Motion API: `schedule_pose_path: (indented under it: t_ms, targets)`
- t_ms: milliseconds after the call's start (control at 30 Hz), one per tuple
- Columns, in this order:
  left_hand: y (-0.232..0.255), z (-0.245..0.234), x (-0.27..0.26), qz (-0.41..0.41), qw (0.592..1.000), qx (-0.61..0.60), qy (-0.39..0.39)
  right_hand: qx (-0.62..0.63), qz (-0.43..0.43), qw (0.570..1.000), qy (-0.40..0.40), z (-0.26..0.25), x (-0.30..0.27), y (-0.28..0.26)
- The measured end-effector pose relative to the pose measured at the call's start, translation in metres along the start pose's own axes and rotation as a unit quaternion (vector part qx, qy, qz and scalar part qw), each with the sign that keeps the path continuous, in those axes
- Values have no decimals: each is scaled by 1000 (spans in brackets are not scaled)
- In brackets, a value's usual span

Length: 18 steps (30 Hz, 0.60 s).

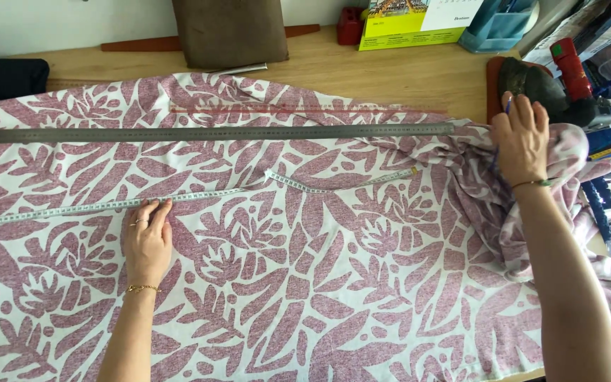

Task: The person is measuring and marking a large piece of patterned fabric on a workbench using rulers, a measuring tape, and a pen.

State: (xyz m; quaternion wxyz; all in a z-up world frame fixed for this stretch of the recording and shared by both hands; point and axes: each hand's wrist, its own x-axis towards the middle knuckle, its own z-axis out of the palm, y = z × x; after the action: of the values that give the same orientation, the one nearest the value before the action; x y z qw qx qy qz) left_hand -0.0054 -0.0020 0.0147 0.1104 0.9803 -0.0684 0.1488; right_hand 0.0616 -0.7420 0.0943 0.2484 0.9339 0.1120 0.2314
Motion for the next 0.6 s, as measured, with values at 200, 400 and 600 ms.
schedule_pose_path:
  t_ms: [200, 400, 600]
  targets:
    - [-1, 3, 0, -6, 1000, 3, -14, 289, 103, 952, -27, -7, -30, -91]
    - [-1, 4, 0, -15, 1000, 10, -16, 447, 52, 874, -185, -24, -76, -114]
    - [0, 2, 0, -14, 1000, 7, 0, 296, -44, 954, 18, 1, -88, -68]
